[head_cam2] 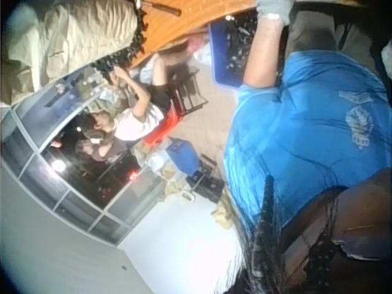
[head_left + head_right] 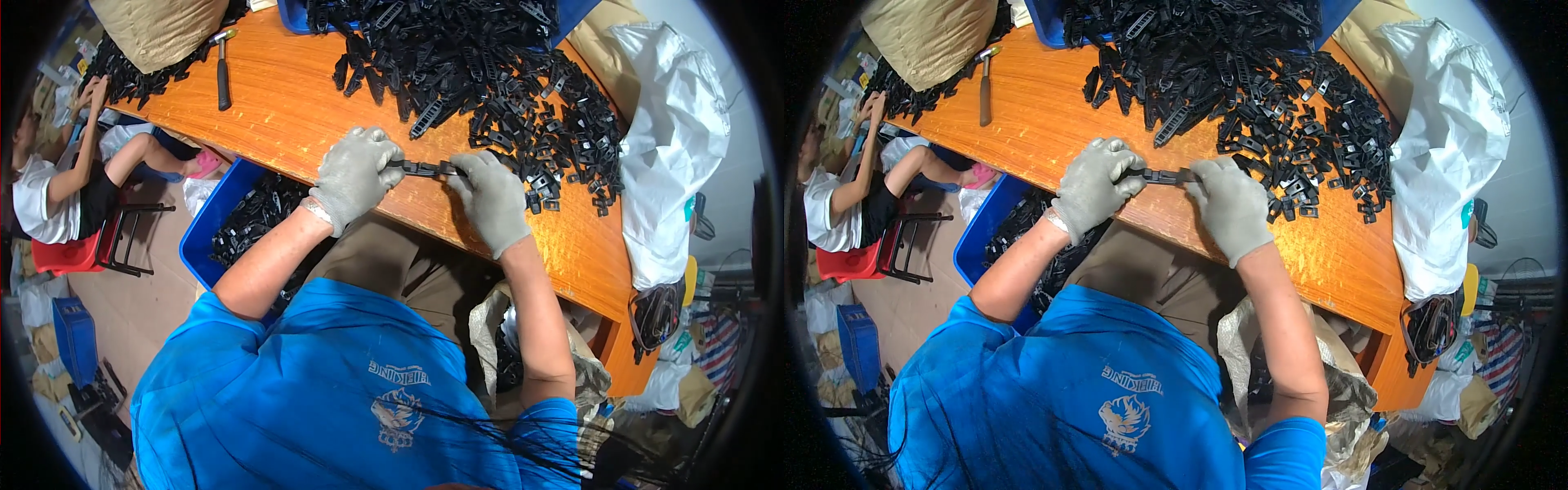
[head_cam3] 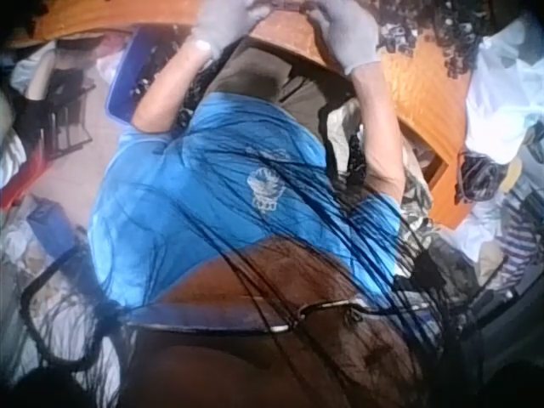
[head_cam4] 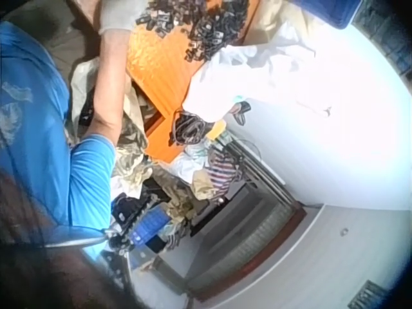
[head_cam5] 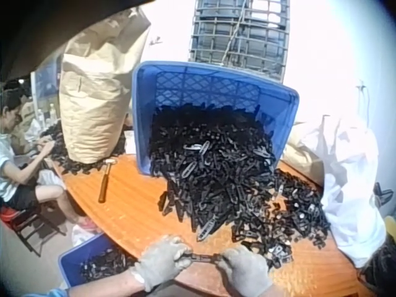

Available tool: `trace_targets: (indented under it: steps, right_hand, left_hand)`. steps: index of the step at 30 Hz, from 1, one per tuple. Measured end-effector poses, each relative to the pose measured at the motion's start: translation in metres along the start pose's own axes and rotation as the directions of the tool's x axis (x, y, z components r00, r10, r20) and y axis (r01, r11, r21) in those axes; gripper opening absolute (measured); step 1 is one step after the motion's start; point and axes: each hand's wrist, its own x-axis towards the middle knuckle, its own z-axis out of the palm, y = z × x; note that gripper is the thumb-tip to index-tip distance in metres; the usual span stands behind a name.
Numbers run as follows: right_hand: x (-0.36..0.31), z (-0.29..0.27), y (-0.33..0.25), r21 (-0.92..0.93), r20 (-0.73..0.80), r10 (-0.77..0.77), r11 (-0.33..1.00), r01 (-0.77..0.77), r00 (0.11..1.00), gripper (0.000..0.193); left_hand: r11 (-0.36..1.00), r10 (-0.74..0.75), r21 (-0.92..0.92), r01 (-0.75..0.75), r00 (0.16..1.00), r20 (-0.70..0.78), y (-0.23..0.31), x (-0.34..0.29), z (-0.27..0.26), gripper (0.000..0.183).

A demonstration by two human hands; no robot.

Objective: The person assembles small black plastic buckles by hand at a wooden workbench.

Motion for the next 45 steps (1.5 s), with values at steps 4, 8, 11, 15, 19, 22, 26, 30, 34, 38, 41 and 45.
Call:
trace_targets:
  steps: [4,8,11,15,19,22,26,30,34,38,41,45]
  right_hand:
    - [0.006,0.013,-0.01,0.156,-0.077,0.007,0.988,0.005,0.997,0.022]
    - [0.009,0.021,0.003,0.207,-0.062,0.036,0.978,-0.022,0.997,0.021]
    - [0.014,0.025,0.007,0.244,-0.085,-0.017,0.969,0.038,0.996,0.017]
    - [0.033,0.033,-0.005,0.123,-0.035,-0.236,0.963,0.238,0.971,0.018]
    - [0.031,0.052,-0.024,0.195,-0.036,-0.274,0.941,0.275,0.961,0.016]
    - [0.018,0.046,-0.036,0.262,-0.046,-0.322,0.91,0.322,0.946,0.014]
    - [0.009,0.009,0.013,0.155,-0.138,-0.061,0.985,0.082,0.989,0.015]
    - [0.015,-0.009,0.054,-0.125,-0.149,0.174,0.973,-0.194,0.973,0.015]
    - [0.031,-0.005,0.054,-0.314,-0.033,0.249,0.917,-0.247,0.968,0.021]
    - [0.044,-0.005,0.035,-0.314,0.017,0.185,0.934,-0.17,0.983,0.021]
    - [0.05,-0.005,0.01,-0.253,0.068,0.21,0.949,-0.186,0.975,0.029]
    - [0.046,-0.008,-0.009,-0.194,0.117,0.214,0.963,-0.189,0.97,0.032]
  left_hand:
    - [1.0,0.005,-0.022,-0.006,1.0,-0.015,-0.002,-0.001,0.002,0.016]
    - [1.0,0.017,-0.014,-0.018,1.0,-0.021,-0.002,0.0,0.004,0.015]
    - [0.998,0.026,-0.053,-0.027,0.999,-0.022,-0.004,0.0,0.006,0.014]
    - [0.998,0.039,-0.043,-0.039,0.999,-0.007,-0.008,0.003,0.008,0.016]
    - [0.999,0.0,-0.034,0.004,0.994,0.109,-0.016,-0.009,-0.023,0.019]
    - [0.998,0.055,-0.03,-0.048,0.943,0.329,-0.047,-0.031,-0.079,0.023]
    - [0.982,-0.129,-0.086,0.167,0.933,0.337,-0.06,-0.024,-0.115,0.029]
    - [0.995,0.072,0.073,-0.069,0.996,-0.045,-0.021,0.021,-0.043,0.033]
    - [0.984,-0.051,0.17,0.044,0.998,0.036,0.037,0.065,-0.004,0.032]
    - [0.962,-0.074,0.261,0.074,0.997,-0.012,0.026,0.079,0.031,0.028]
    - [0.961,-0.088,0.261,0.088,0.996,-0.011,0.025,0.078,0.033,0.027]
    - [0.981,-0.134,0.144,0.127,0.99,0.042,0.019,0.067,0.018,0.025]
